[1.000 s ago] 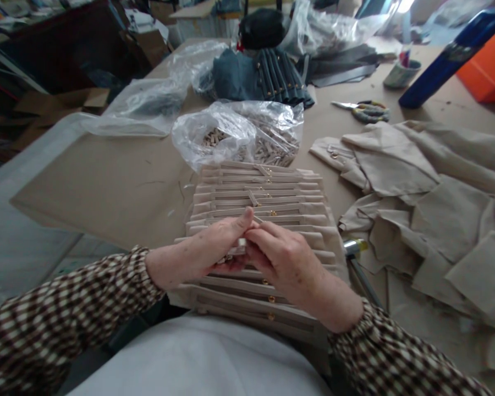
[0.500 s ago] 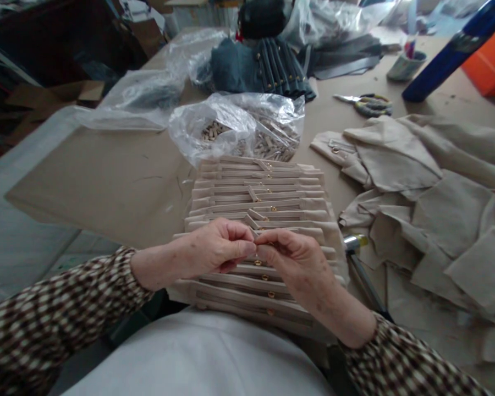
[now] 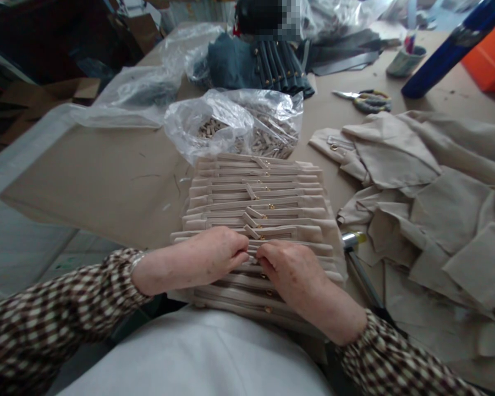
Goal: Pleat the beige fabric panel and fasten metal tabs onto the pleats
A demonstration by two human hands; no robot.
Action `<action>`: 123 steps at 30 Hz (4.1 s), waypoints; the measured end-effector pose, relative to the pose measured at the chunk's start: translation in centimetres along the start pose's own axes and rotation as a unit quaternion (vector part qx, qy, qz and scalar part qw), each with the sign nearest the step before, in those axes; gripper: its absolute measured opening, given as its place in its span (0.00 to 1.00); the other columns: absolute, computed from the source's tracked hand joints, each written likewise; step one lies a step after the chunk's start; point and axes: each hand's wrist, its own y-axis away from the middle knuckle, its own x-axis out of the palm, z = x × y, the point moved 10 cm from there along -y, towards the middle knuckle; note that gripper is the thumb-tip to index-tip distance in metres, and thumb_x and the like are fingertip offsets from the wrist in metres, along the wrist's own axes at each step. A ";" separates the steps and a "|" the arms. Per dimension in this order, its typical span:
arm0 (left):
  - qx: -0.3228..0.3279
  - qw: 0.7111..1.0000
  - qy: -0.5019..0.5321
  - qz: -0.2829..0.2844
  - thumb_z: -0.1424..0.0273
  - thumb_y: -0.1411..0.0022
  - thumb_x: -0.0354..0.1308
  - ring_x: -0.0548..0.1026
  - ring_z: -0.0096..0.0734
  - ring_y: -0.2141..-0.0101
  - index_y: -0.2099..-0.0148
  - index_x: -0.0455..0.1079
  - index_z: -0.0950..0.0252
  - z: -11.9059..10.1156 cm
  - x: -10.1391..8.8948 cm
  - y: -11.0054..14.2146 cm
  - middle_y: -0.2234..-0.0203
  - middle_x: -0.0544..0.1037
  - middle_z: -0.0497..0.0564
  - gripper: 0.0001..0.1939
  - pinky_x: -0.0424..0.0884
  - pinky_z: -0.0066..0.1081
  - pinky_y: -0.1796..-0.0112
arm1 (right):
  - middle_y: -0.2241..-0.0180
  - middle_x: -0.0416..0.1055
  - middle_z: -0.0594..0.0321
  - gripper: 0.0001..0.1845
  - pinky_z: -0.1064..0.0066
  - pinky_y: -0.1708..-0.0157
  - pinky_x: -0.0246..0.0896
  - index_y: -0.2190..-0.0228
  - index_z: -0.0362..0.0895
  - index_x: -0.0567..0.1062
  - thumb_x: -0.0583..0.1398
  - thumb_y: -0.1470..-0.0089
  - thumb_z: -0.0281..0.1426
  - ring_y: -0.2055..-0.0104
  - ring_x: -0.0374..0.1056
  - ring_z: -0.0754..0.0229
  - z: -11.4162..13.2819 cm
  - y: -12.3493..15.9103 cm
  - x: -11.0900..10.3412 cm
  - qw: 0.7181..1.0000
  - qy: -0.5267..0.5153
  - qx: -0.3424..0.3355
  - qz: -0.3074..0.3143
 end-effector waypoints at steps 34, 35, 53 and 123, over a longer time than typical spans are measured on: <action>-0.069 0.800 0.595 -0.027 0.45 0.34 0.44 0.63 0.18 0.78 0.48 0.62 0.61 0.7 -0.8 0.3 0.69 0.69 0.47 0.27 0.64 0.20 0.78 | 0.66 0.72 0.61 0.05 0.74 0.69 0.62 0.68 0.44 0.74 0.57 0.42 0.26 0.67 0.67 0.65 3.9 -2.0 -5.4 0.970 -0.196 -0.069 -0.130; -0.064 0.794 0.604 -0.033 0.45 0.35 0.44 0.63 0.18 0.79 0.48 0.62 0.61 0.5 -0.7 0.1 0.69 0.69 0.46 0.27 0.63 0.20 0.79 | 0.66 0.72 0.61 0.05 0.74 0.69 0.63 0.69 0.44 0.73 0.57 0.42 0.26 0.67 0.67 0.64 3.8 -2.1 -5.3 0.965 -0.213 -0.068 -0.134; -0.061 0.757 0.649 0.032 0.42 0.42 0.53 0.59 0.17 0.85 0.70 0.60 0.65 -0.9 1.9 0.5 0.84 0.62 0.41 0.28 0.55 0.18 0.85 | 0.66 0.75 0.61 0.05 0.73 0.66 0.70 0.65 0.46 0.70 0.56 0.40 0.25 0.65 0.73 0.63 2.2 1.2 -7.8 0.966 -0.123 -0.049 -0.220; -0.090 0.743 0.661 -0.057 0.36 0.42 0.44 0.60 0.21 0.80 0.51 0.63 0.64 -0.6 1.1 -1.0 0.74 0.66 0.46 0.36 0.54 0.22 0.82 | 0.72 0.73 0.61 0.04 0.67 0.66 0.65 0.72 0.42 0.74 0.59 0.47 0.26 0.67 0.68 0.60 3.6 -1.4 -5.0 0.955 -0.236 -0.022 -0.177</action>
